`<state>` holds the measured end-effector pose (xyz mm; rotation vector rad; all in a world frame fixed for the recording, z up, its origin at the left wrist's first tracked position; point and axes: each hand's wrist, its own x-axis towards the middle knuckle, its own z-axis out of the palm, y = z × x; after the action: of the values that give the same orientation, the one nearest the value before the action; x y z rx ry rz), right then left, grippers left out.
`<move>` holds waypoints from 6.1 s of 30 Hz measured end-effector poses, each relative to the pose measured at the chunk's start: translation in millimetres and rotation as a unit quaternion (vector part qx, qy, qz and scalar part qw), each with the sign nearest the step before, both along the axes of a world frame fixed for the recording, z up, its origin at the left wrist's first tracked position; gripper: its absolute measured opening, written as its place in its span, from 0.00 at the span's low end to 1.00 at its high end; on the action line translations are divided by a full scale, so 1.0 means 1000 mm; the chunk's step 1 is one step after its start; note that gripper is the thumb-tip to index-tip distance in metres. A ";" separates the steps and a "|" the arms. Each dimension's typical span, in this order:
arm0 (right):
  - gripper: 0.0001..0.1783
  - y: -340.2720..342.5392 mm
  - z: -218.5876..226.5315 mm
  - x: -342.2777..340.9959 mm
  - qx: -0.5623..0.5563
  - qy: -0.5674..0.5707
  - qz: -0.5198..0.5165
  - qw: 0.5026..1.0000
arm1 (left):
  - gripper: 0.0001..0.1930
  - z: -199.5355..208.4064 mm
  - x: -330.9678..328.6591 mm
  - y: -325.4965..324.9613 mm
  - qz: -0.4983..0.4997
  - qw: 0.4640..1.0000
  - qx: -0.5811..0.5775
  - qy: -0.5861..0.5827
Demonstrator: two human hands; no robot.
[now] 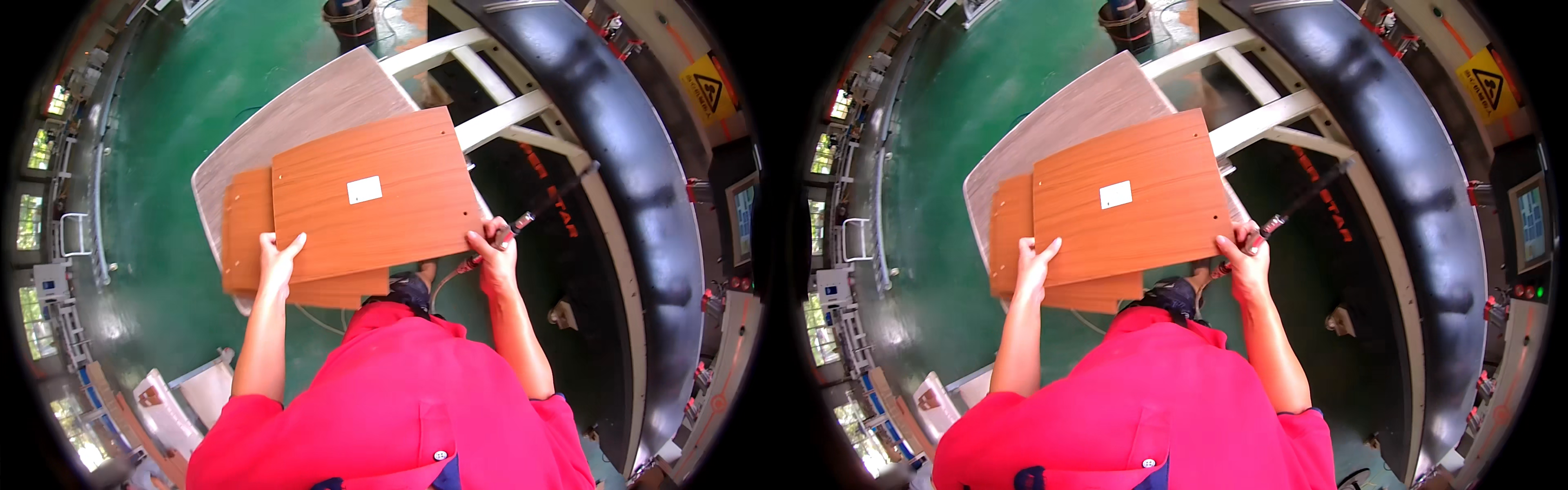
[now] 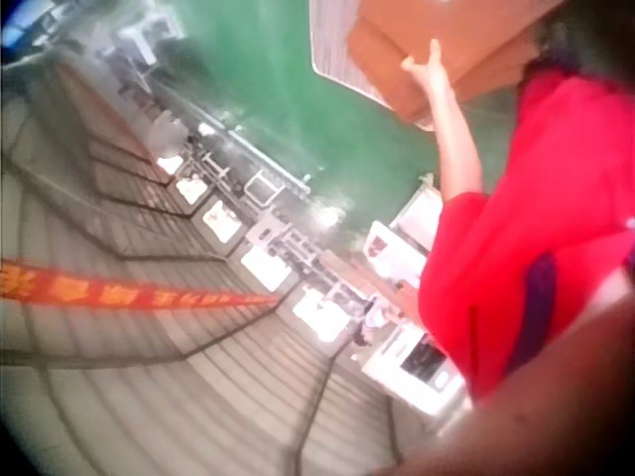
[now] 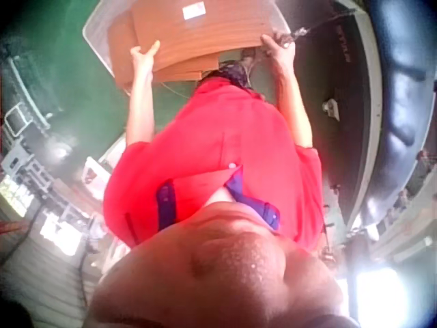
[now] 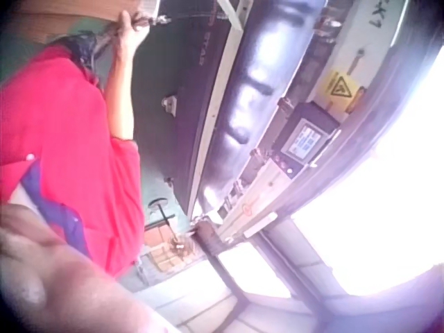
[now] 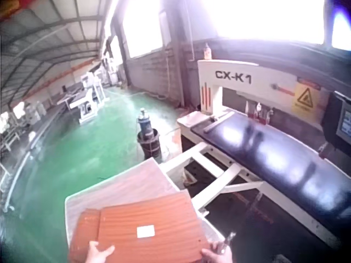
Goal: The person carries wooden panels to a machine, inserts them into the machine to be drilled, and stacks the processed panels onto a table.
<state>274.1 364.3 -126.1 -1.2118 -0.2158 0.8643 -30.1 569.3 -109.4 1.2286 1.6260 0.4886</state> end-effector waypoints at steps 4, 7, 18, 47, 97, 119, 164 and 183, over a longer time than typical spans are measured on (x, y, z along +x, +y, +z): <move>0.20 -0.025 0.007 0.083 -0.001 -0.036 -0.012 0.999 | 0.21 0.018 0.090 -0.014 0.007 0.989 0.039 -0.140; 0.19 -0.035 0.037 0.153 -0.060 -0.090 -0.056 0.992 | 0.20 -0.001 0.155 -0.007 -0.011 0.964 0.001 -0.264; 0.16 -0.064 -0.009 0.399 -0.191 -0.107 -0.080 0.972 | 0.19 -0.054 0.412 -0.017 -0.049 0.992 -0.031 -0.114; 0.16 -0.136 -0.030 0.419 -0.142 0.088 -0.145 0.975 | 0.41 -0.076 0.659 -0.004 -0.263 0.897 0.221 0.280; 0.18 -0.051 0.026 0.450 -0.263 0.258 0.021 0.930 | 0.39 -0.126 0.842 0.043 -0.344 0.747 0.514 0.241; 0.12 -0.210 0.145 0.317 -0.150 -0.153 -0.538 0.815 | 0.41 -0.128 0.853 0.081 -0.424 0.733 0.422 0.323; 0.13 -0.251 0.133 0.323 -0.127 -0.161 -0.491 0.847 | 0.39 -0.096 0.825 0.033 -0.573 0.677 0.377 0.267; 0.13 -0.251 0.125 0.327 -0.136 -0.205 -0.491 0.836 | 0.41 -0.094 0.824 0.030 -0.570 0.681 0.365 0.279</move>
<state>600.6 113.6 -1.5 -1.5280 0.2040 -0.2877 793.8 599.7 -203.7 2.8906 0.6977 -0.1304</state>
